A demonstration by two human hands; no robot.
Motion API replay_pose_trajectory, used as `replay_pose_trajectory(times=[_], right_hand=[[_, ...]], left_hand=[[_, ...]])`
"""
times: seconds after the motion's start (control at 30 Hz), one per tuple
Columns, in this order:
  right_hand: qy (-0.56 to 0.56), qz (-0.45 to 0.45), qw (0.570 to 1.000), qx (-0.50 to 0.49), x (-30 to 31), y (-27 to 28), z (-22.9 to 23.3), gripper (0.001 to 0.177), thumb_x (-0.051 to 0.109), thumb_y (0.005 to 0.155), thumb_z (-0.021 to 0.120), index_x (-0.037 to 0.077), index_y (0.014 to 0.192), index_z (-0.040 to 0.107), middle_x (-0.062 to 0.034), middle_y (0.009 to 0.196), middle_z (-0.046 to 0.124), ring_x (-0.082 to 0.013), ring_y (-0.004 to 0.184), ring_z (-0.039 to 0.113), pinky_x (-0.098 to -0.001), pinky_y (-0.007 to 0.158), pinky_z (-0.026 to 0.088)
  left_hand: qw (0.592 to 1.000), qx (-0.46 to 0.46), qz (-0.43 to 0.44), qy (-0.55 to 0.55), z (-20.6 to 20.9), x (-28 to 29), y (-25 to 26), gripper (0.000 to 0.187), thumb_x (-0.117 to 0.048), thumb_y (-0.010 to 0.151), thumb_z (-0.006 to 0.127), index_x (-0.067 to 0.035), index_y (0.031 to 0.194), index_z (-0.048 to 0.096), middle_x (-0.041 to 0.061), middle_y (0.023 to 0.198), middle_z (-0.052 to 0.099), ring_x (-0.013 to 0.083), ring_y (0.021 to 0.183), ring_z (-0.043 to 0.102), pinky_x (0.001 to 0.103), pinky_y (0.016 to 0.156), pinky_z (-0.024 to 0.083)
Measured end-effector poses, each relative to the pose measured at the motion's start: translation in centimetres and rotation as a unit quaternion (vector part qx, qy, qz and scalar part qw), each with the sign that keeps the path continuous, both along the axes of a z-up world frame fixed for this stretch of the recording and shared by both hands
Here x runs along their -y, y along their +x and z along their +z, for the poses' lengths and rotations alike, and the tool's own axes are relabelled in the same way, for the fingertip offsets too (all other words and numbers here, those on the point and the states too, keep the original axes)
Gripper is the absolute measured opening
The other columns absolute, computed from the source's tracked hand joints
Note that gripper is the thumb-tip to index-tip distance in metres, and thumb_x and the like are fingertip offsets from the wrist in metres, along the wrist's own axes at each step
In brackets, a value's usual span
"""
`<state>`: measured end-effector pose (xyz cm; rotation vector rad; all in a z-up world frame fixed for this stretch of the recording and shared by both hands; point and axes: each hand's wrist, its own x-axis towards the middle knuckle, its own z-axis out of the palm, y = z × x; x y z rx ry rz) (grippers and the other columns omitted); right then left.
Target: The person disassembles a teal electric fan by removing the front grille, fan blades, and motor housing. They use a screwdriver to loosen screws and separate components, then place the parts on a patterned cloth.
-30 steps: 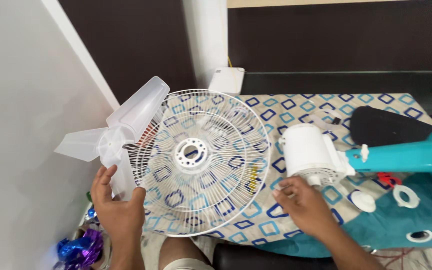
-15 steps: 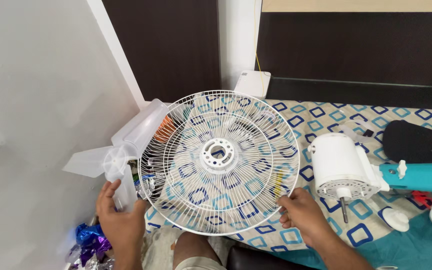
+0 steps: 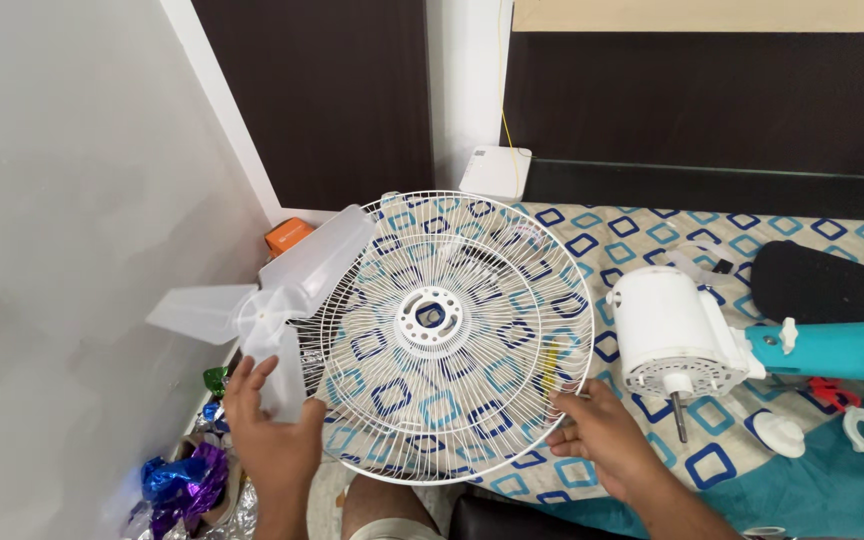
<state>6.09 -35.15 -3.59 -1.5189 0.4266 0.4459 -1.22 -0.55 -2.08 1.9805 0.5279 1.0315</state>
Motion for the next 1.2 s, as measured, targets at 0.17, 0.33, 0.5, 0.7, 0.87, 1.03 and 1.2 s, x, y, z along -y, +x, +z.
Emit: replay_pose_trajectory(times=[0.17,0.33,0.5,0.7,0.87,1.03,1.2], right_hand=[[0.005,0.006,1.0,0.009,0.0,-0.2,-0.3,0.052,0.028,0.092,0.065,-0.001,0.132,0.047,-0.0154,0.093,0.069,-0.0216,0.076,0.066,-0.037,0.071,0.058],[0.019,0.003,1.0,0.017,0.0,-0.3,-0.3,0.051,0.029,0.093,0.063,0.001,0.133,0.049,-0.0141,0.097,0.07,-0.0212,0.079,0.067,-0.0378,0.075,0.058],[0.019,0.014,1.0,0.015,0.0,-0.3,-0.1,0.051,0.027,0.092,0.063,0.003,0.135,0.05,-0.0147,0.099,0.071,-0.0203,0.08,0.068,-0.0372,0.078,0.059],[-0.01,0.005,0.999,0.047,-0.2,-0.2,-0.7,0.049,0.023,0.092,0.064,0.0,0.133,0.052,-0.0115,0.09,0.066,-0.0197,0.074,0.065,-0.0366,0.071,0.057],[-0.03,-0.012,0.994,0.1,-0.5,0.2,-1.8,0.042,0.017,0.09,0.063,-0.002,0.127,0.054,-0.0138,0.085,0.065,-0.021,0.067,0.062,-0.0371,0.061,0.054],[0.014,-0.006,0.988,0.155,-0.7,0.5,-2.0,0.036,0.014,0.089,0.062,-0.001,0.121,0.056,-0.0117,0.091,0.071,-0.0161,0.069,0.064,-0.0319,0.062,0.054],[0.015,0.035,0.983,0.177,-1.4,1.5,-1.5,0.035,0.016,0.091,0.064,0.0,0.12,0.057,-0.0125,0.084,0.068,-0.0182,0.066,0.063,-0.033,0.061,0.053]], left_hand=[[0.997,-0.011,-0.078,0.016,1.6,2.0,1.1,0.063,-0.005,0.064,0.072,-0.013,0.126,0.065,0.016,0.153,0.046,0.0328,0.131,0.055,0.044,0.096,0.052],[0.974,-0.085,-0.205,0.053,2.0,4.1,2.5,0.065,-0.008,0.064,0.081,-0.01,0.127,0.065,0.022,0.153,0.041,0.0411,0.14,0.044,0.049,0.111,0.039],[0.977,-0.113,-0.164,0.081,1.1,3.6,2.2,0.054,-0.012,0.07,0.084,-0.009,0.122,0.068,0.025,0.151,0.045,0.0428,0.139,0.044,0.051,0.112,0.038],[0.939,-0.153,0.05,-0.304,-2.0,-0.5,1.3,0.08,-0.017,0.088,0.075,-0.009,0.156,0.034,0.02,0.136,0.058,0.0392,0.106,0.068,0.053,0.081,0.056],[0.837,-0.141,-0.155,-0.506,-4.6,-0.8,0.7,0.05,-0.01,0.09,0.062,0.001,0.139,0.056,0.018,0.119,0.071,0.0287,0.094,0.071,0.042,0.077,0.061],[0.816,-0.109,-0.157,-0.545,-3.8,0.0,0.4,0.053,0.001,0.085,0.044,0.0,0.138,0.05,0.023,0.119,0.068,0.0363,0.094,0.072,0.047,0.077,0.063],[0.825,-0.016,-0.153,-0.544,-2.7,-0.1,-0.1,0.06,0.011,0.075,0.037,0.013,0.133,0.05,0.03,0.12,0.068,0.0422,0.091,0.073,0.046,0.073,0.065]])
